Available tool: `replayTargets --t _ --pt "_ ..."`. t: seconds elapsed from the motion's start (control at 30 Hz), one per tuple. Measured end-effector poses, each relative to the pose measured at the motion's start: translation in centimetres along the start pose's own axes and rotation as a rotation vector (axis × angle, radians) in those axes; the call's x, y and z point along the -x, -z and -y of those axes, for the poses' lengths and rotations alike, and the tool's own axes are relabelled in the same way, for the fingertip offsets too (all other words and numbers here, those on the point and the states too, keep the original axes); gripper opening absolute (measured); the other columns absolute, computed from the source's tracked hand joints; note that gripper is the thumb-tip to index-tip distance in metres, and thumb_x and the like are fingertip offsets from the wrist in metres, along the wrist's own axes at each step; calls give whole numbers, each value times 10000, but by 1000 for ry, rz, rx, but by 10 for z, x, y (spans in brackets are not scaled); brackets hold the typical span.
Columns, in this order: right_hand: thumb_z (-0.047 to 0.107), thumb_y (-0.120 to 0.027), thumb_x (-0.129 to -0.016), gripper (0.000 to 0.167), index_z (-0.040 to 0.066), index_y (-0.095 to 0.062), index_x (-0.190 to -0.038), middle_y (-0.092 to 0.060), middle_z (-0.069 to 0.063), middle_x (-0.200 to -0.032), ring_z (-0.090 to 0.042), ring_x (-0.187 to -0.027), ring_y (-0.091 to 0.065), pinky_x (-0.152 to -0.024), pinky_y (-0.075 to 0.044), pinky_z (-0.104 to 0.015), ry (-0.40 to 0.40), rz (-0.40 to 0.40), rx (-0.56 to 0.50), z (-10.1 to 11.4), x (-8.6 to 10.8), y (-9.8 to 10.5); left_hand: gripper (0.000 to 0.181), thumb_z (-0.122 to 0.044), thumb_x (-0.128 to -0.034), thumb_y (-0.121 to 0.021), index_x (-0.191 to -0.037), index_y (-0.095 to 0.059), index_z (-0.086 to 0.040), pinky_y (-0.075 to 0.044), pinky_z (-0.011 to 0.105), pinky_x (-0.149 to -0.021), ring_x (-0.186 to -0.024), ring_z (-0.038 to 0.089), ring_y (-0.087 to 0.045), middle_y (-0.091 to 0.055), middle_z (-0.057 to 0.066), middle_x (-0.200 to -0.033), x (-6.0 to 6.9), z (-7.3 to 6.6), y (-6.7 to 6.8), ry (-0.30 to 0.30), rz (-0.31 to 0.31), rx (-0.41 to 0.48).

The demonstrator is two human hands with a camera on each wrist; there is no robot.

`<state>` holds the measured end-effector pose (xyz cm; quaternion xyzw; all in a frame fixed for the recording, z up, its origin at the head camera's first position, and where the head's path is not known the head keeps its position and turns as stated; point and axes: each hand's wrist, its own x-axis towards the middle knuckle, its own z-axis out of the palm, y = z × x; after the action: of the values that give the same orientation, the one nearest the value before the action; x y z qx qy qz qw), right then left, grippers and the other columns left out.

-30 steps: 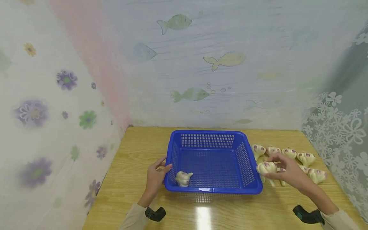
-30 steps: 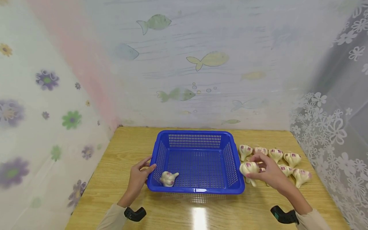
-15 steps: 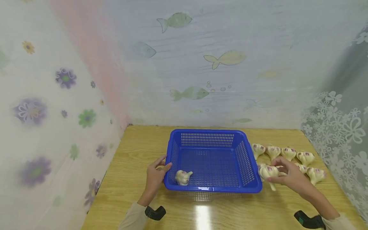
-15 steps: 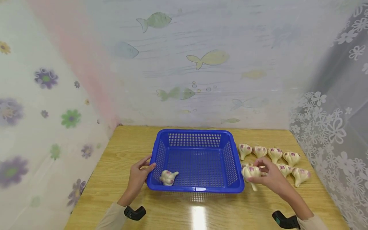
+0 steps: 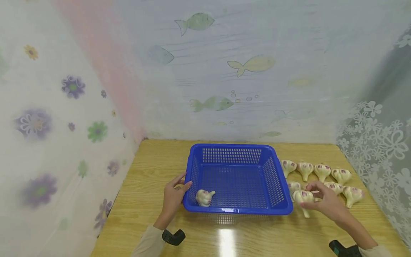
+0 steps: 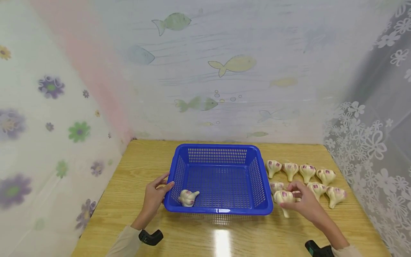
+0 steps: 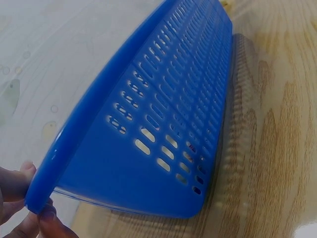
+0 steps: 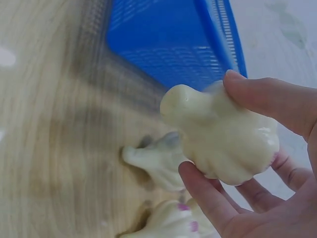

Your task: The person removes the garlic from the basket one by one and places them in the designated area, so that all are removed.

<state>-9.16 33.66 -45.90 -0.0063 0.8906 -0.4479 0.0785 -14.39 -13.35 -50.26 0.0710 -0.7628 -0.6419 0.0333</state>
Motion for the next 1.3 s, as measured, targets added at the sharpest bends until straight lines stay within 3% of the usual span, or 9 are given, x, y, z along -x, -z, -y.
replayTargets --t 0.3,0.5,0.63,0.77,0.9,1.13,1.3 --pt "152 -765 -799 442 -1 -414 -1019 -399 -181 -1215 -491 -1092 -487 -698 -480 -387 -22 0 -59 -21 -2 -12 453 -146 -842 -728 -1279 -611 -138 -429 230 -393 -469 107 -469 -597 137 -967 -1 3 -2 4 -13 -12" --pt "143 -814 -735 472 4 -444 -992 -487 -186 -1137 -454 -1034 -522 -725 -488 -414 -23 -36 4 -35 -5 -22 450 -152 -842 -729 -1277 -613 -136 -424 229 -387 -453 96 -461 -600 138 -960 0 1 -2 0 -13 -8" --pt "121 -839 -694 480 10 -460 -967 -511 -166 -1089 -381 -978 -555 -709 -484 -366 -30 -55 27 -42 -7 -29 462 -156 -841 -730 -1284 -605 -108 -423 223 -384 -454 84 -461 -597 157 -972 -1 2 -1 -3 -10 -9" --pt "130 -845 -689 493 12 -450 -959 -503 -155 -1068 -300 -925 -546 -665 -454 -333 -48 -62 48 -44 -8 -34 463 -160 -840 -733 -1281 -606 -98 -425 228 -382 -459 81 -464 -596 169 -977 -1 3 0 -8 -8 -9" --pt "157 -849 -689 513 13 -441 -966 -504 -162 -1055 -303 -918 -528 -662 -429 -339 -57 -74 67 -44 -9 -36 462 -163 -833 -740 -1274 -613 -111 -436 237 -381 -457 87 -463 -597 149 -962 -1 3 -1 -10 -14 -10" --pt "113 -873 -638 537 10 -432 -926 -516 -181 -1022 -335 -932 -550 -709 -450 -394 -8 -89 116 -47 -12 -38 465 -168 -839 -733 -1284 -606 -120 -422 226 -382 -453 76 -448 -591 152 -972 0 2 -1 -11 -7 -7" --pt "71 -881 -603 541 3 -431 -894 -498 -141 -918 -237 -834 -511 -663 -432 -332 46 -106 151 -48 -13 -40 467 -180 -846 -725 -1291 -600 -119 -416 226 -385 -460 81 -462 -592 161 -985 1 2 0 -4 0 -2"
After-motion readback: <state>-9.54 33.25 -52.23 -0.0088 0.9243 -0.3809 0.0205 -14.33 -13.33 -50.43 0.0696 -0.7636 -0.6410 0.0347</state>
